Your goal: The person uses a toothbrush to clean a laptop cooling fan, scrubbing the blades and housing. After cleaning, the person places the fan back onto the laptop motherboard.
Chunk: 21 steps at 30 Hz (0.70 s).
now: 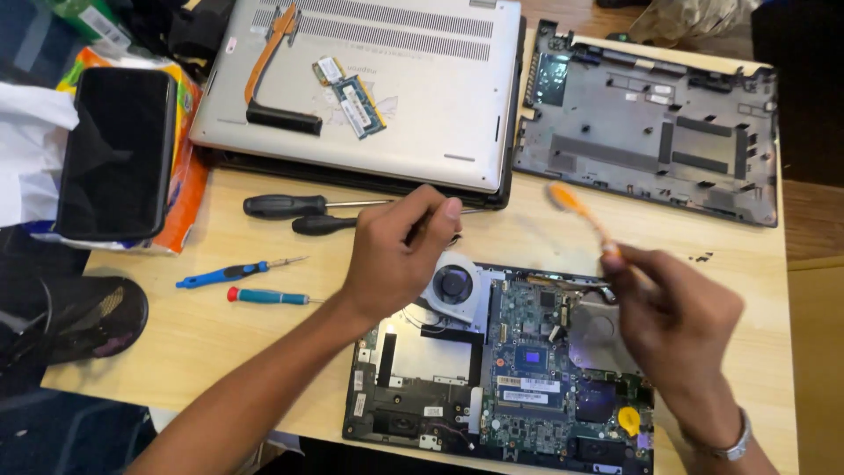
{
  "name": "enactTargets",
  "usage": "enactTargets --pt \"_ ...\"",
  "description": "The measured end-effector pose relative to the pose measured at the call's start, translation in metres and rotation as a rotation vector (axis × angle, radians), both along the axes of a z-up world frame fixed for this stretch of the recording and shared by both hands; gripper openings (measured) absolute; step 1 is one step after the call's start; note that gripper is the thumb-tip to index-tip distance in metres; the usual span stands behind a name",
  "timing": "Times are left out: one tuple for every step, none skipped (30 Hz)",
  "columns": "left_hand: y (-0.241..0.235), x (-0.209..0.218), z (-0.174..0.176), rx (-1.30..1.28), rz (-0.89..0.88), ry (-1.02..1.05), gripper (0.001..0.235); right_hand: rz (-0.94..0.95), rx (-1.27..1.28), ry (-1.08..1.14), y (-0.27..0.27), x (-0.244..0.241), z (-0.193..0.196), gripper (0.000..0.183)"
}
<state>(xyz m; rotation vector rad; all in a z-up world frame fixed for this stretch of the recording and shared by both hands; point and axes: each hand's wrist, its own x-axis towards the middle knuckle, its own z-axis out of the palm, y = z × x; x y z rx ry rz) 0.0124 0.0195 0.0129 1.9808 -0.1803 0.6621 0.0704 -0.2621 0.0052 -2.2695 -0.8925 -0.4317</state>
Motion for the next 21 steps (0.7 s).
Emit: enactTargets --pt "0.008 0.000 0.005 0.001 0.007 0.015 0.033 0.007 0.001 0.015 -0.002 0.000 0.000 0.016" --pt "0.016 0.002 0.010 0.140 -0.158 0.076 0.026 -0.076 0.059 0.087 -0.005 0.000 0.000 0.019" --pt "0.024 0.005 0.016 0.277 -0.323 0.136 0.021 -0.159 0.116 0.159 -0.007 0.001 0.000 0.024" --pt "0.031 0.003 0.019 0.274 -0.325 0.147 0.021 -0.161 0.114 0.170 -0.006 0.002 -0.002 0.024" --pt "0.037 0.002 0.022 0.425 -0.493 0.324 0.026 -0.150 0.121 0.189 -0.006 0.003 -0.005 0.025" --pt "0.044 0.004 0.026 0.584 -0.666 0.490 0.049 -0.144 0.135 0.198 -0.004 0.006 -0.007 0.026" --pt "0.042 0.004 0.022 0.591 -0.671 0.491 0.049 -0.150 0.140 0.198 -0.002 0.008 -0.007 0.026" --pt "0.040 0.003 0.017 0.666 -0.671 0.503 0.058 -0.092 0.130 0.183 0.000 0.007 -0.007 0.022" --pt "0.038 0.001 0.011 0.742 -0.671 0.514 0.069 -0.034 0.121 0.168 0.001 0.006 -0.008 0.018" --pt "0.035 0.001 0.012 0.746 -0.681 0.515 0.069 -0.045 0.123 0.172 0.001 0.006 -0.009 0.018" --pt "0.032 0.001 0.013 0.785 -0.670 0.504 0.070 -0.036 0.125 0.153 0.000 0.006 -0.010 0.015" --pt "0.029 0.002 0.014 0.827 -0.657 0.489 0.071 -0.028 0.128 0.131 0.000 0.006 -0.010 0.013" --pt "0.029 0.001 0.014 0.832 -0.667 0.486 0.071 -0.039 0.131 0.132 -0.001 0.007 -0.010 0.013" --pt "0.027 0.001 0.013 0.817 -0.633 0.408 0.070 -0.034 0.139 0.113 -0.002 0.008 -0.008 0.014" --pt "0.026 0.000 0.013 0.800 -0.599 0.329 0.069 -0.030 0.145 0.095 -0.003 0.008 -0.007 0.014" --pt "0.025 0.001 0.015 0.801 -0.609 0.322 0.069 -0.042 0.145 0.092 -0.005 0.010 -0.008 0.014" --pt "0.024 0.002 0.018 0.789 -0.575 0.222 0.070 -0.055 0.159 0.081 -0.007 0.012 -0.009 0.014" --pt "0.023 0.001 0.020 0.773 -0.535 0.127 0.071 -0.061 0.174 0.073 -0.008 0.014 -0.010 0.014" --pt "0.022 0.000 0.018 0.774 -0.540 0.124 0.071 -0.066 0.175 0.072 -0.009 0.013 -0.011 0.014" --pt "0.022 -0.001 0.016 0.784 -0.503 0.061 0.069 -0.066 0.180 0.074 -0.009 0.015 -0.012 0.015" --pt "0.023 -0.003 0.015 0.793 -0.466 -0.003 0.068 -0.065 0.185 0.076 -0.008 0.015 -0.012 0.016"
